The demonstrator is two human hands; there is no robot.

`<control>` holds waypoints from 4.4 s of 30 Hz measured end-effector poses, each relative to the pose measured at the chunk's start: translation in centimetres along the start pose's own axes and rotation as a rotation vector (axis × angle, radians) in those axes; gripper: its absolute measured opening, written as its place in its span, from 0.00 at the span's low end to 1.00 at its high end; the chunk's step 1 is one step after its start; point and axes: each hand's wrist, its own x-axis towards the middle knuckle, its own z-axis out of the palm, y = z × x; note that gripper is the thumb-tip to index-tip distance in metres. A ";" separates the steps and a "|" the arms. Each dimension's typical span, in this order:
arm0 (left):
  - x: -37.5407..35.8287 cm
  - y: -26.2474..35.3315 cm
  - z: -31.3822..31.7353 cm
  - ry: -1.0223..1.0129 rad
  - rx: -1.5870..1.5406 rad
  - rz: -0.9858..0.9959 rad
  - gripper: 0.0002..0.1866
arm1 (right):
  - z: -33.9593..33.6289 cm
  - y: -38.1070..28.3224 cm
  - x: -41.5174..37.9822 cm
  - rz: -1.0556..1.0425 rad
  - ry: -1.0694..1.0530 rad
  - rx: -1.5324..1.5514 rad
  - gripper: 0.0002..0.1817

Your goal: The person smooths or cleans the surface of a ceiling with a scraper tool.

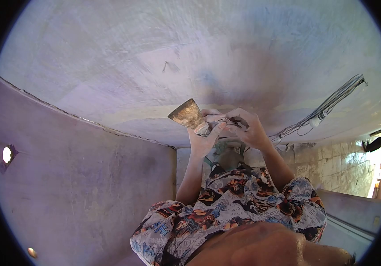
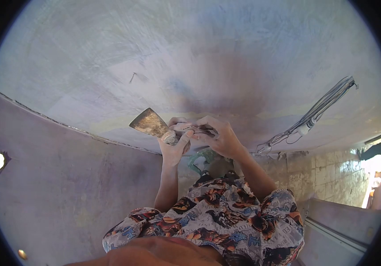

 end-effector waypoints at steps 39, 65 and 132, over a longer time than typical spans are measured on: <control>9.4 4.3 3.9 -0.280 -0.157 0.313 0.29 | -6.1 -12.6 13.1 -1.027 1.048 -0.925 0.11; 9.9 4.5 1.3 -0.311 -0.090 0.379 0.34 | -4.4 -12.1 13.6 -0.928 0.882 -1.026 0.15; -8.2 -4.1 1.5 0.037 0.101 -0.126 0.21 | 1.9 6.5 -7.4 0.457 -0.387 0.585 0.18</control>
